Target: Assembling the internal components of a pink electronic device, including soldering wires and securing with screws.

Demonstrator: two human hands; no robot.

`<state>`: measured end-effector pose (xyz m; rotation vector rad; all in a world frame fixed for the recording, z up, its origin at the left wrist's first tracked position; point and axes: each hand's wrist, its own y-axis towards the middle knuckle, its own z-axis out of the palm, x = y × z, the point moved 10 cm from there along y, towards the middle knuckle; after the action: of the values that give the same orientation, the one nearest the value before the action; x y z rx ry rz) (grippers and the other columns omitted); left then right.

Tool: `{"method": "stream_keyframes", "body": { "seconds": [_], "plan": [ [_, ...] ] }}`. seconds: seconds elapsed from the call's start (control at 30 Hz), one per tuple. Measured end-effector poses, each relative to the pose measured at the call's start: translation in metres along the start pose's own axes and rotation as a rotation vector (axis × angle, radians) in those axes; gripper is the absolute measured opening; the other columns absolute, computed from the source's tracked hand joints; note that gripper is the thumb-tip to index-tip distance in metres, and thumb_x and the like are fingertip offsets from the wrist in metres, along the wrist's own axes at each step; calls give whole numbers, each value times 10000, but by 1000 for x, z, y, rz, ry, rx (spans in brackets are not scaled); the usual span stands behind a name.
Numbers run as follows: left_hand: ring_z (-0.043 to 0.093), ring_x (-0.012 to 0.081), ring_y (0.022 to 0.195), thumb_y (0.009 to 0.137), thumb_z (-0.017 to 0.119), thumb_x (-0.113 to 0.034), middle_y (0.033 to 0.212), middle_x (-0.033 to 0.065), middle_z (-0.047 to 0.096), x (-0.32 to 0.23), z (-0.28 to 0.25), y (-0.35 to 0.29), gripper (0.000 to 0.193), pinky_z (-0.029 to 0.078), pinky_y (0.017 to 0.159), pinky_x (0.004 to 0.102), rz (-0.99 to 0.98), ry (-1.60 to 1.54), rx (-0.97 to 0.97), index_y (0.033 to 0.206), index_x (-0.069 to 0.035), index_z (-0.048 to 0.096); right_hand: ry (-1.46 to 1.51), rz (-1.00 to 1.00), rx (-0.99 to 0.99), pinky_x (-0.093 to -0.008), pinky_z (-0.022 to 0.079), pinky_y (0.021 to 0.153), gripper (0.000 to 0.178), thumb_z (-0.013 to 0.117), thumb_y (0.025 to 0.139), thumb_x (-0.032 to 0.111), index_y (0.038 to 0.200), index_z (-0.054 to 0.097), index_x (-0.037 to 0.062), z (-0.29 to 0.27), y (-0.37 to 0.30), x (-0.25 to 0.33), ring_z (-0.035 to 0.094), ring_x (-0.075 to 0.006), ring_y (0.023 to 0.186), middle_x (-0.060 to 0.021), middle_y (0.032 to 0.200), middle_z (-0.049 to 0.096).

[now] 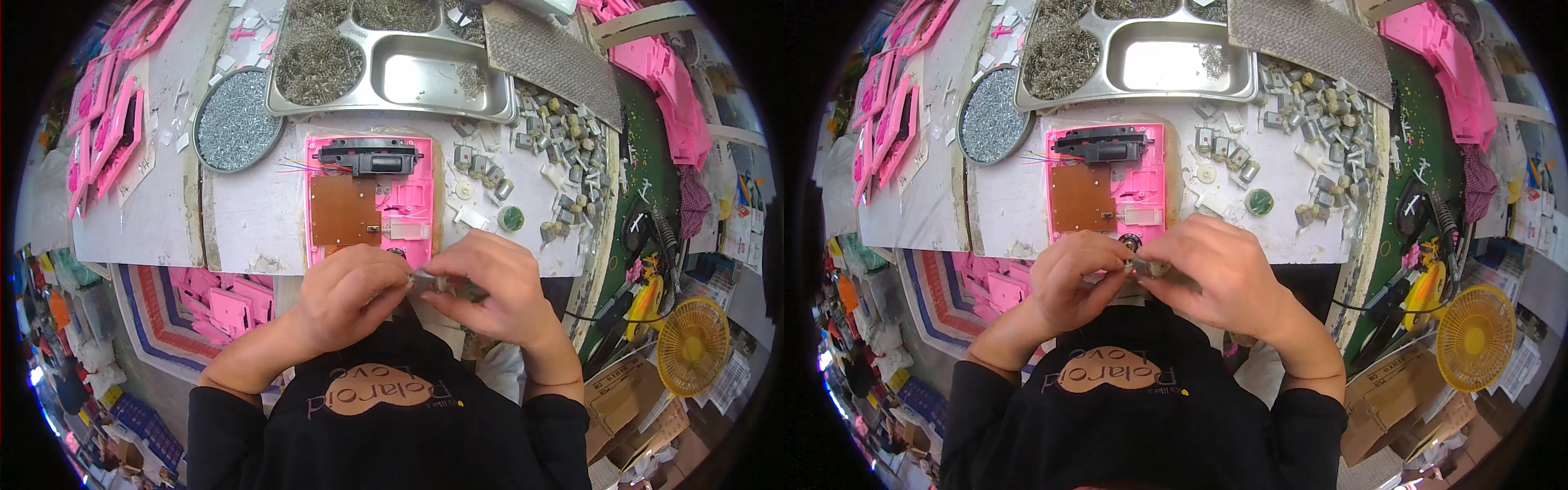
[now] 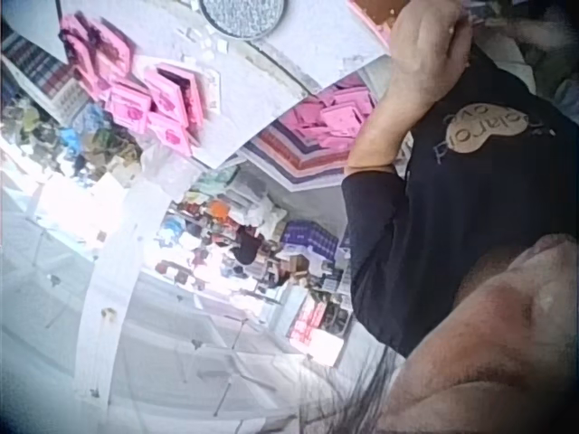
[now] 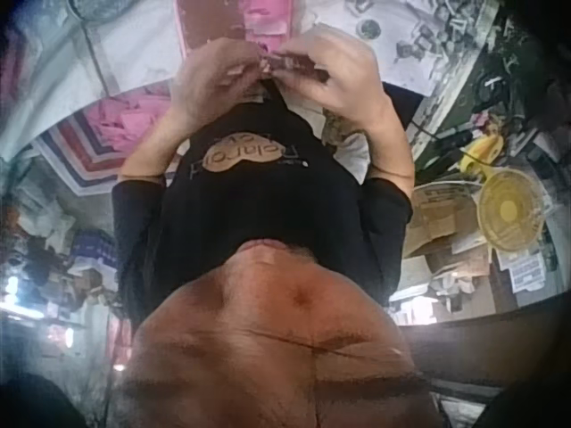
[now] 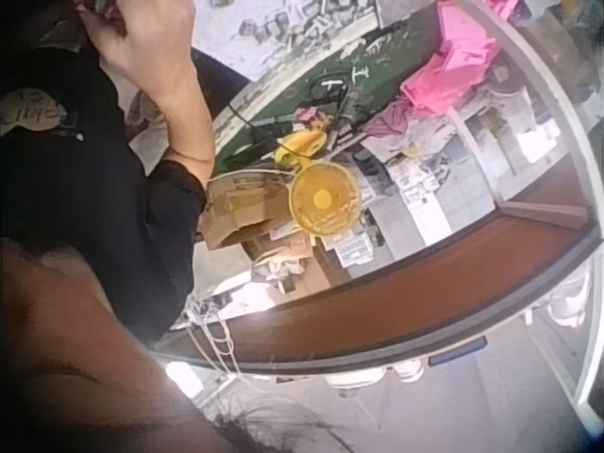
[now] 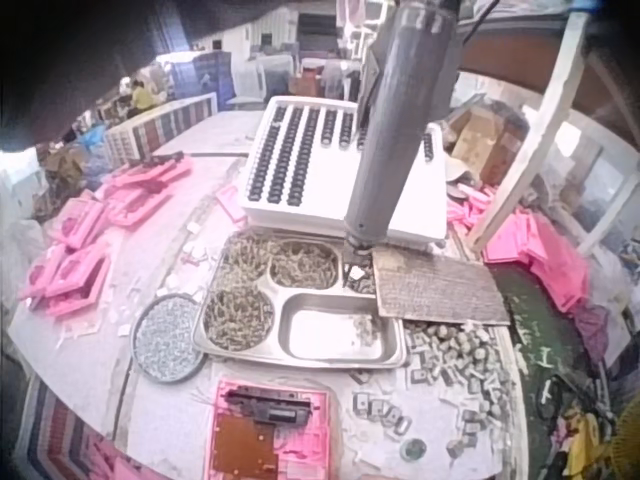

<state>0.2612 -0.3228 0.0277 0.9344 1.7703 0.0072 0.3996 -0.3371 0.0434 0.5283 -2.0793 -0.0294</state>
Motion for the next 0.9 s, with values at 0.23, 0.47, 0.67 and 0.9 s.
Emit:
{"method": "stream_keyframes", "body": {
  "seconds": [0.23, 0.47, 0.67, 0.9],
  "plan": [
    [703, 303, 917, 765, 791, 69, 1035, 136, 700, 12, -1, 3, 270, 570, 761, 374, -128, -121, 37, 978, -17, 648, -78, -226, -129, -354, 560, 639, 371, 839, 704, 8, 1051, 710, 14, 1, -6, 20, 667, -269, 760, -107, 906, 670],
    [643, 285, 964, 764, 792, 62, 1203, 163, 596, 12, 1, 2, 297, 559, 802, 373, -120, -63, 80, 1006, -10, 636, -201, -281, -109, -339, 582, 649, 372, 772, 691, 21, 1059, 723, 8, 1, -14, 24, 677, -263, 790, -101, 930, 679],
    [604, 264, 974, 743, 825, -9, 1158, 130, 586, 41, -5, 16, 333, 516, 850, 388, -346, -295, 38, 1040, -38, 676, -172, -220, -187, -352, 575, 657, 393, 788, 674, -18, 1061, 728, 22, -9, -25, 13, 678, -270, 790, -109, 944, 689],
    [558, 280, 1001, 742, 846, -199, 1108, 54, 620, 24, 22, 39, 341, 395, 892, 445, 57, 599, 142, 1035, -89, 710, -166, -102, -404, -340, 554, 673, 394, 829, 703, -73, 1062, 707, 33, -44, -27, -12, 687, -278, 795, -130, 952, 715]
  ]
}}
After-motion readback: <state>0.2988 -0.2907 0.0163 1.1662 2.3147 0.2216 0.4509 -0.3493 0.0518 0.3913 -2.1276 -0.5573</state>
